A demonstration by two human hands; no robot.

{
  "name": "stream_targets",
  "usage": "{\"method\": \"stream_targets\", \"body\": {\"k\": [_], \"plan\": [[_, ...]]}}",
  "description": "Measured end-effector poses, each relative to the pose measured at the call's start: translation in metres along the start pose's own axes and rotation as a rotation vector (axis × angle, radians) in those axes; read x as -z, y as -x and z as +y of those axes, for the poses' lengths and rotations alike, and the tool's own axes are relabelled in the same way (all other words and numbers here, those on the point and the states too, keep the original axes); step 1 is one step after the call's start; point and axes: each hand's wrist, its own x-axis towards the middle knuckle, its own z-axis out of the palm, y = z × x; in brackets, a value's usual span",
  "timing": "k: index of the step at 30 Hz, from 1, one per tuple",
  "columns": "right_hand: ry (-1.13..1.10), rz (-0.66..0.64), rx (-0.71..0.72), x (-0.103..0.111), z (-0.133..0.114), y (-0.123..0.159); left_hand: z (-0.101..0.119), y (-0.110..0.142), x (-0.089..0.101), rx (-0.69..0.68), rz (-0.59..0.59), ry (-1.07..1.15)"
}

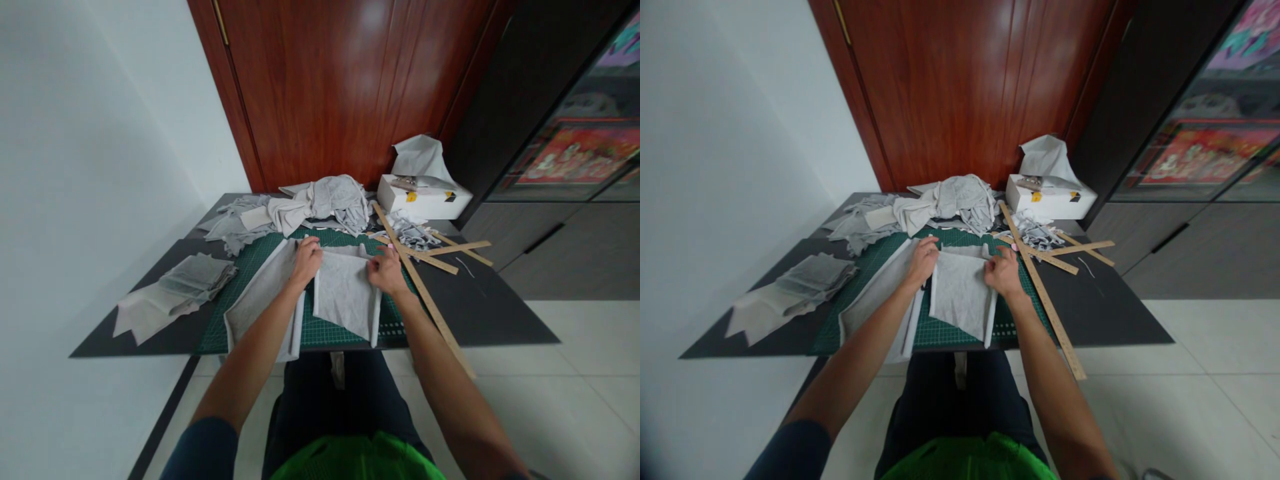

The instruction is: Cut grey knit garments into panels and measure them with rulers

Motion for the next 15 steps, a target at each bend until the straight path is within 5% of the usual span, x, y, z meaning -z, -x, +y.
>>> {"method": "stream_targets", "body": {"k": [3,9,15], "plan": [[-0.11,0.054,-0.049,0.006,-0.011,-0.004,0.009,-0.004,0.006,0.095,-0.06,0.166],[-0.094,0.098,-0.35,0.005,-0.023,-0.01,0.028,0.003,-0.008,0.166,-0.024,0.154],[-0.576,0.04,-0.512,-0.01,-0.035,-0.017,0.035,0.024,-0.039,0.027,-0.478,0.41]]}}
